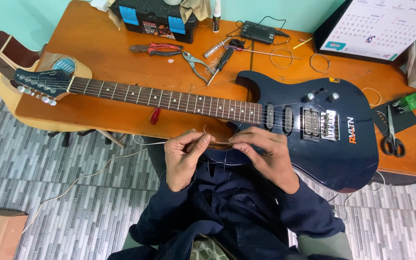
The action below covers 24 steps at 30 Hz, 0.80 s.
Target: The person applies a liquid from a small bottle onto the body of a black electric guitar and wipes it with a cloth. They also briefly handle the guitar strings and tuning pegs before continuing to wipe the guitar's surface.
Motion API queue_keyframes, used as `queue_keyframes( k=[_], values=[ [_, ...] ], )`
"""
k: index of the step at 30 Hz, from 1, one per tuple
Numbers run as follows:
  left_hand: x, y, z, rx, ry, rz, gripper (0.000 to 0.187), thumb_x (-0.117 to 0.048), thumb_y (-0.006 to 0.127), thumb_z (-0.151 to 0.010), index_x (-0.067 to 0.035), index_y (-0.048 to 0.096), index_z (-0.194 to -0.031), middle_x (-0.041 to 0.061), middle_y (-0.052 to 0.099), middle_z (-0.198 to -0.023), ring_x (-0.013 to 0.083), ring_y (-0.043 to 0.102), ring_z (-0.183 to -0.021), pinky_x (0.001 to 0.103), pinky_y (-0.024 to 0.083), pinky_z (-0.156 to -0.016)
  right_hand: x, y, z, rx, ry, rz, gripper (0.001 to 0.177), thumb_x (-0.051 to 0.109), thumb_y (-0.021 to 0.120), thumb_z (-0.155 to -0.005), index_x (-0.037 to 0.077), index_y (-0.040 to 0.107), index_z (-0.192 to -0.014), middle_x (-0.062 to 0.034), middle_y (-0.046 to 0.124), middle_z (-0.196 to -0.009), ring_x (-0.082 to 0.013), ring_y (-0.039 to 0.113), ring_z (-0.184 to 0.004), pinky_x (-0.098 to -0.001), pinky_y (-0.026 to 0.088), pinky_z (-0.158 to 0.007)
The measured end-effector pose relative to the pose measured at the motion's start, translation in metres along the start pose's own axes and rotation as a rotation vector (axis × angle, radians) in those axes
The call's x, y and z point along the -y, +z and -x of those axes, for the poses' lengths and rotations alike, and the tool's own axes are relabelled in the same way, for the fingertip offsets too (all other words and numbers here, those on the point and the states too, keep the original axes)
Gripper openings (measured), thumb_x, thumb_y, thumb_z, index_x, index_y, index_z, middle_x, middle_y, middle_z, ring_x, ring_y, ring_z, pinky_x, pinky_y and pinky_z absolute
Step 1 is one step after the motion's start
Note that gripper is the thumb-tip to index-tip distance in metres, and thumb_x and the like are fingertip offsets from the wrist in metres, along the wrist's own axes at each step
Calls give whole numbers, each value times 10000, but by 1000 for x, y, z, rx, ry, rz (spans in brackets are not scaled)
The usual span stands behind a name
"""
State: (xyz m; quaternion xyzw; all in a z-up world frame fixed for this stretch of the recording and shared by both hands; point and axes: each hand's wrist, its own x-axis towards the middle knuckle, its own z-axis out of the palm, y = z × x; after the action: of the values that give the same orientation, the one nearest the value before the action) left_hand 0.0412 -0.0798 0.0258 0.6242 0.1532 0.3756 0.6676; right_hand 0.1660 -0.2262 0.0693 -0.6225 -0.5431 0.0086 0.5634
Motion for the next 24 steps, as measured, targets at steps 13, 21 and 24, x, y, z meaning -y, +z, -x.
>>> queue_keyframes(
  k=[13,21,24],
  values=[
    [-3,2,1,162,189,-122,76,-79,795,-897,-23,809,-848,-10,305,-536,42,381,-528,216,349,-521,7,8,3,71,-181,257,264,16,758,-895,13,732,-1158,-131,732,-952,-345,720,-808,-420,557,-711],
    [-1,-4,1,280,98,-86,210,-147,660,-1015,-27,824,-961,4,368,-579,51,384,-589,231,359,-515,-2,9,11,126,-114,216,332,-63,698,-912,33,729,-1228,-119,604,-779,-316,625,-652,-379,542,-628],
    [-26,0,-4,309,36,-79,318,-214,584,-1060,-19,818,-971,42,450,-609,75,406,-610,245,382,-528,-7,9,13,123,-70,200,376,-48,717,-902,15,708,-1272,-106,631,-793,-292,651,-669,-373,557,-629]
  ],
)
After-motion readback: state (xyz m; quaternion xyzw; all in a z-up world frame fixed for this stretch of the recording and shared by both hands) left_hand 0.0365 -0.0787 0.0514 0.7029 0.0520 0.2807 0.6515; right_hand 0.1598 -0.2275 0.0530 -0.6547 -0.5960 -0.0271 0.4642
